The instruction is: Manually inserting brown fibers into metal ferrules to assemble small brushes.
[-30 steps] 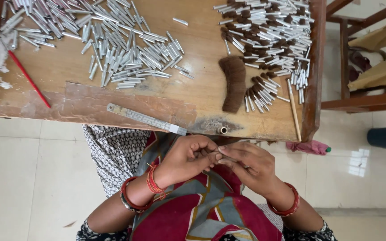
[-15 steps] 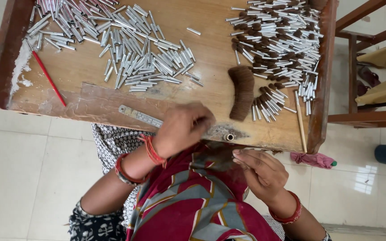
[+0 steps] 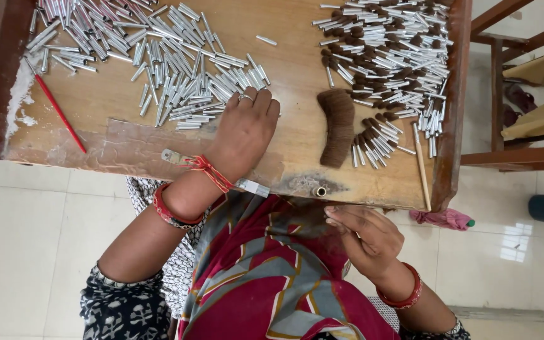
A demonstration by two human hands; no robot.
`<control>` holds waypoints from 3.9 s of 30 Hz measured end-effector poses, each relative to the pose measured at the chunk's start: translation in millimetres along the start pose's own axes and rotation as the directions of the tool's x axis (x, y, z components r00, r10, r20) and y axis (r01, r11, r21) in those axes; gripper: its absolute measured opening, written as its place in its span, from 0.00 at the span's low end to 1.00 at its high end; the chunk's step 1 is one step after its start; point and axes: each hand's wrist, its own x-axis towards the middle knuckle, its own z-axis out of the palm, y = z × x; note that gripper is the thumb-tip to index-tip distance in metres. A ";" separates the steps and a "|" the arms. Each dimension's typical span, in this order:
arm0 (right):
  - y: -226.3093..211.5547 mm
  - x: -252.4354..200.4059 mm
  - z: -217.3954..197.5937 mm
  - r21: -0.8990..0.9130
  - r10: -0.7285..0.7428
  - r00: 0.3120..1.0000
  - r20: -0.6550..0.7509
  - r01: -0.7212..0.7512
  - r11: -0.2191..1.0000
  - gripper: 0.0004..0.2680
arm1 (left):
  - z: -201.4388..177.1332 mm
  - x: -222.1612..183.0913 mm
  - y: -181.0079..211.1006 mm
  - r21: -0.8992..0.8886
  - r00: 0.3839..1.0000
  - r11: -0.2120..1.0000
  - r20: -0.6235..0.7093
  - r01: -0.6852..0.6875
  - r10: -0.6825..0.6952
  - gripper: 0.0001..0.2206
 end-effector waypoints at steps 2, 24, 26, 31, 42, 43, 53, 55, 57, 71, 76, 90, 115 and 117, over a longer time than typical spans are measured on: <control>-2.1 0.4 1.6 0.011 -0.004 1.000 0.003 0.004 1.000 0.10 | -5.0 -0.6 -1.0 0.024 1.000 1.000 0.008 -0.020 0.020 0.06; 2.6 -25.3 14.2 0.131 0.020 0.993 -0.117 -0.005 0.991 0.07 | -16.2 -83.6 118.5 -0.365 0.849 -0.899 0.528 0.243 0.015 0.06; 3.5 -27.6 14.5 0.142 0.025 0.993 -0.114 -0.009 0.990 0.07 | -18.3 -83.0 118.5 -0.364 0.849 -0.897 0.528 0.252 0.025 0.06; 3.6 -27.5 14.6 0.166 0.030 0.993 -0.112 -0.011 0.986 0.07 | -21.3 -82.3 117.8 -0.356 0.847 -0.895 0.529 0.268 0.043 0.05; -15.6 3.5 4.6 -0.008 -0.041 0.999 -0.030 0.040 0.999 0.10 | -15.2 -85.1 113.4 -0.545 0.806 -0.794 0.578 0.270 -0.123 0.06; -16.4 3.5 3.5 -0.008 -0.040 0.999 -0.030 0.040 0.999 0.10 | -15.8 -85.2 113.4 -0.544 0.806 -0.794 0.579 0.270 -0.122 0.06; -25.0 -1.5 2.8 0.063 0.158 0.987 0.027 -0.160 0.985 0.10 | -14.9 -95.3 117.9 -0.675 0.822 -0.707 0.515 0.214 -0.243 0.04; -27.0 -3.3 2.0 0.066 0.158 0.986 0.044 -0.161 0.985 0.11 | -16.4 -97.4 119.2 -0.669 0.821 -0.714 0.516 0.206 -0.246 0.04; -29.4 -4.2 1.3 0.060 0.202 0.978 0.058 -0.205 0.977 0.11 | -16.6 -98.9 120.2 -0.669 0.825 -0.713 0.512 0.209 -0.238 0.04; -52.5 -16.2 -14.6 0.074 0.245 0.967 0.073 -0.250 0.965 0.21 | -27.4 -112.2 130.9 -0.698 0.850 -0.694 0.464 0.177 -0.251 0.05; -53.2 -34.1 -19.9 0.143 0.258 0.964 0.060 -0.264 0.954 0.16 | -40.3 -112.3 135.0 -0.704 0.860 -0.693 0.442 0.155 -0.257 0.07; -50.0 -29.0 -23.1 0.060 0.109 0.994 -0.003 -0.108 0.992 0.12 | -37.7 -103.1 138.4 -0.616 0.833 -0.741 0.534 0.267 -0.144 0.05; 14.1 32.4 -34.3 -0.165 -0.120 0.982 -0.144 0.096 0.982 0.11 | -36.9 -10.5 123.9 -0.593 0.777 -0.741 0.609 0.315 -0.157 0.08; 16.1 38.3 -38.6 -0.120 -0.072 0.981 -0.181 0.051 0.991 0.10 | -35.7 -4.5 123.5 -0.576 0.794 -0.761 0.593 0.300 -0.136 0.08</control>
